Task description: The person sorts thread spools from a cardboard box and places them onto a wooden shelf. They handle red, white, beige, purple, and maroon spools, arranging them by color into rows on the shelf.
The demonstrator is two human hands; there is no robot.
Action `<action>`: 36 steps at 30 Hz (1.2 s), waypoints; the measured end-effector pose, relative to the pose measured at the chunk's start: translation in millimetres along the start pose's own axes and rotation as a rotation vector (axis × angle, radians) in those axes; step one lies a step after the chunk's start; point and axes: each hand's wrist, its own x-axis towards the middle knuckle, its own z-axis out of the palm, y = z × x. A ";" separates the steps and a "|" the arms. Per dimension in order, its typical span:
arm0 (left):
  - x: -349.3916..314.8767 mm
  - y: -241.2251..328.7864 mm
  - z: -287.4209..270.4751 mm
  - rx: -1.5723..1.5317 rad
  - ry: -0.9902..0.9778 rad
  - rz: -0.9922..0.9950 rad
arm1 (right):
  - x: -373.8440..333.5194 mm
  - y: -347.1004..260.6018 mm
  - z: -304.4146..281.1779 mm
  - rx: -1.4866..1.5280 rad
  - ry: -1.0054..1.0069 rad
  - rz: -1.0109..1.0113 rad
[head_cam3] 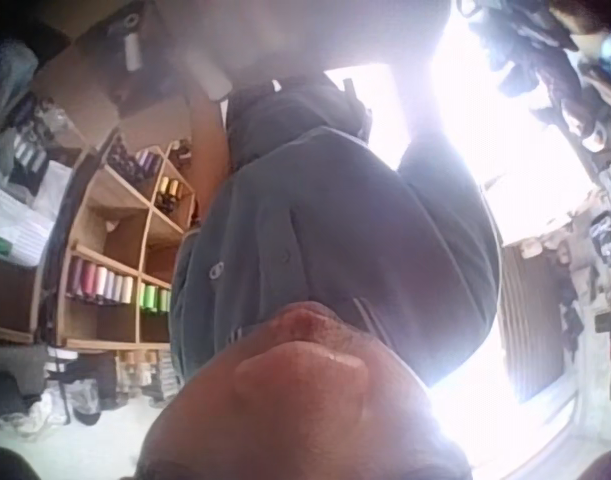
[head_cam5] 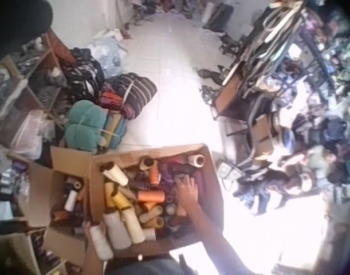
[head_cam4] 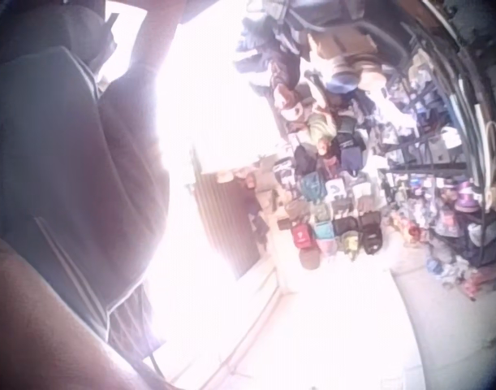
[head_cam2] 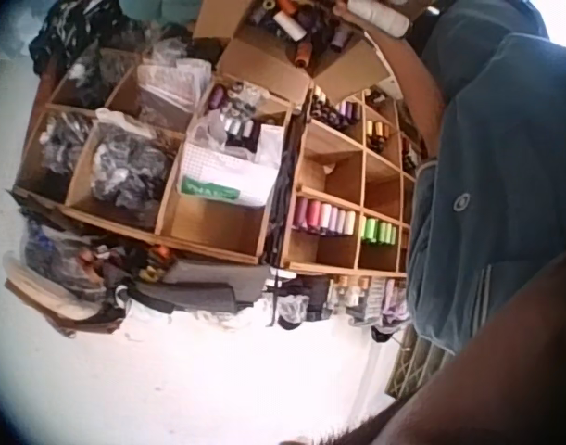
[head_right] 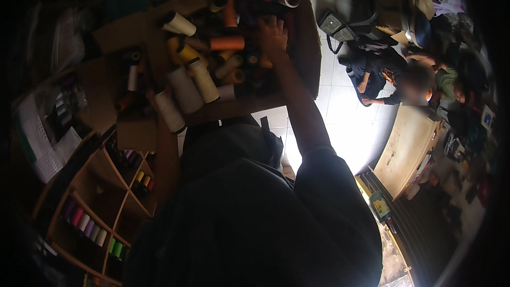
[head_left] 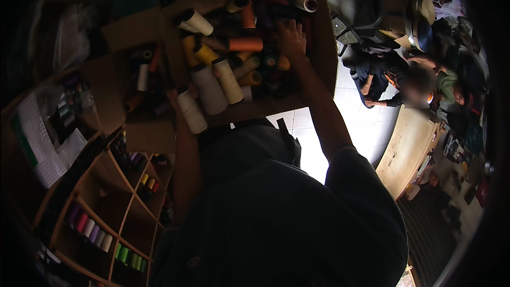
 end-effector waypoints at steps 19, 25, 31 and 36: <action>-40.8 2.9 16.2 -0.101 -0.080 0.054 | 19.1 35.7 -12.6 0.239 0.121 -0.247; -47.6 9.2 19.5 -0.122 -0.103 0.090 | 2.0 29.7 -26.6 0.633 0.305 0.042; -59.0 15.0 21.3 -0.148 -0.118 0.134 | -13.3 21.9 -24.2 1.539 0.072 0.499; -75.3 23.3 23.3 -0.178 -0.138 0.223 | -19.5 -52.6 -50.4 2.256 -0.270 0.667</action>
